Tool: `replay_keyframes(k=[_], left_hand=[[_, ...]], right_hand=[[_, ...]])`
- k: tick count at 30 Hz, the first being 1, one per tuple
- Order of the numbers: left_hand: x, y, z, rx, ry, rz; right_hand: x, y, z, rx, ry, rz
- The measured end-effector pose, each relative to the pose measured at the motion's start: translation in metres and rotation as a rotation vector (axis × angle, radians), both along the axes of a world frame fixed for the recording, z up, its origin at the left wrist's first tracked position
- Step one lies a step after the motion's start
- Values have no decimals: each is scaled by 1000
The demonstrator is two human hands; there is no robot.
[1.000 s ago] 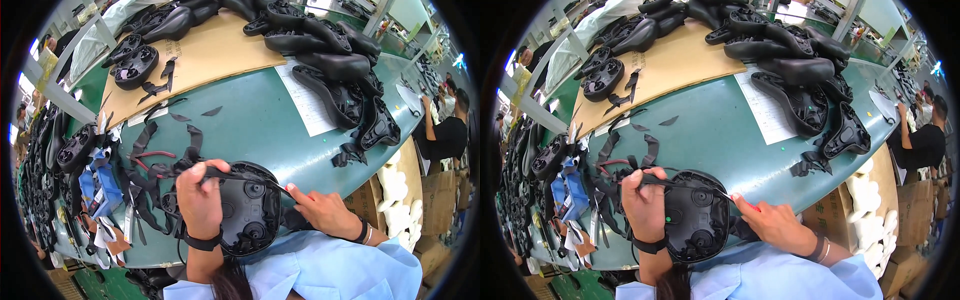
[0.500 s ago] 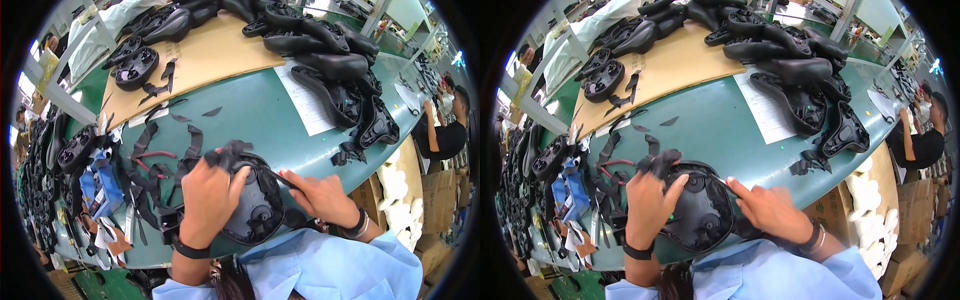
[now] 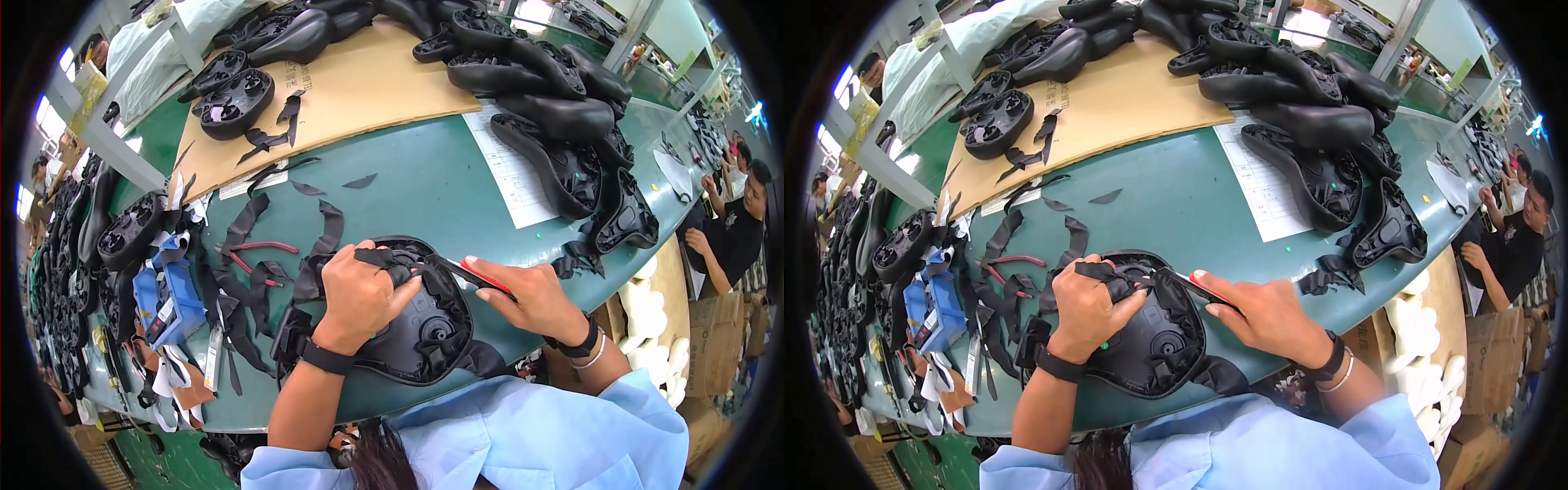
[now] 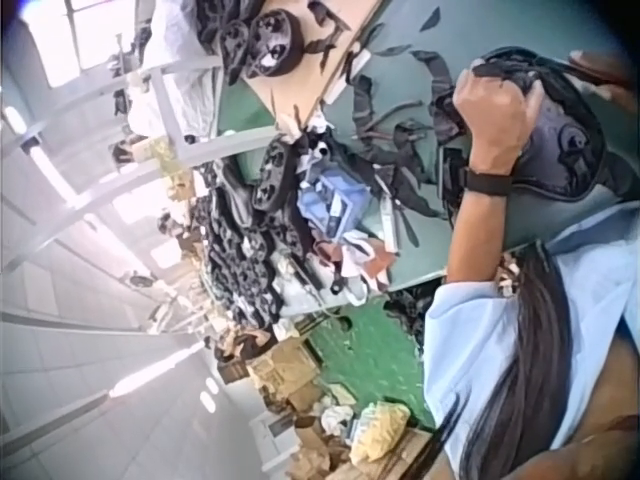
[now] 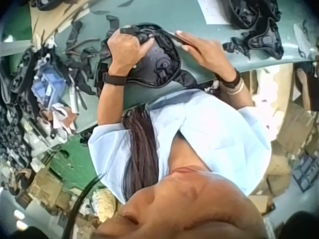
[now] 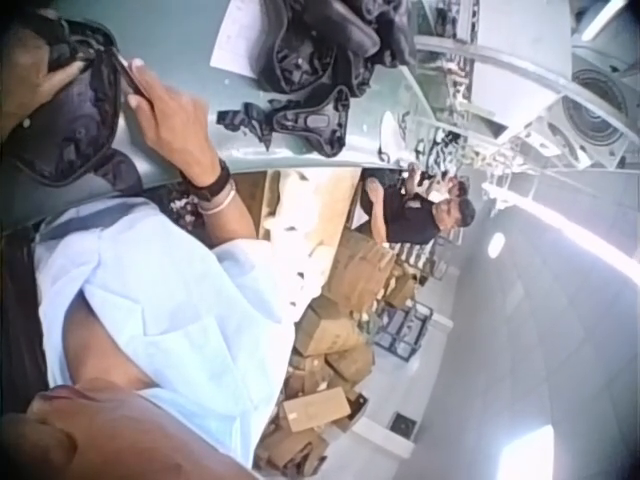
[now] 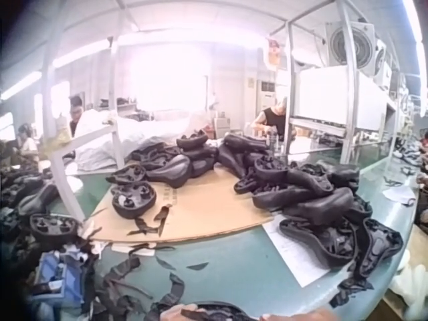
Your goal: The person trims excess material from the underside of bicycle seats using a utility knife, pulls the scraps away by hand, and occasionally uses pliers to assist in the process.
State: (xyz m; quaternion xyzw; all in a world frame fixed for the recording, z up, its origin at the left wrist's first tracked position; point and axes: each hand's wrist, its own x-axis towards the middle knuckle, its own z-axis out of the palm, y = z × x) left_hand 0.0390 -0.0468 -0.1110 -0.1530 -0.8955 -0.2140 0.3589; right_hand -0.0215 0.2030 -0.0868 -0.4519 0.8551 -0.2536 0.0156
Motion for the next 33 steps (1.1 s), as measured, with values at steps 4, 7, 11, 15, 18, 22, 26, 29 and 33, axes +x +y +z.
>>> replay_keyframes(k=[4,7,11,15,18,22,26,29,33], left_hand=[[1,2,4,15,-4,-11],[4,2,5,11,-79,27],[8,6,8,550,-76,285],[10,-9,12,788,-90,354],[22,-11,15,1638,-485,58],[82,29,21,1514,-578,64],[113,21,37,1504,-526,-68],[122,-17,51,1202,-179,272],[116,-57,96,1669,354,-1003]], right_hand=[[-6,-5,4,-86,48,10],[-2,-12,8,104,112,51],[36,5,40,370,60,-17],[43,13,43,434,69,-11],[-7,2,38,425,283,75],[-70,-23,40,357,216,375],[-62,-17,51,474,275,456],[-45,10,59,565,275,350],[11,37,67,639,146,108]])
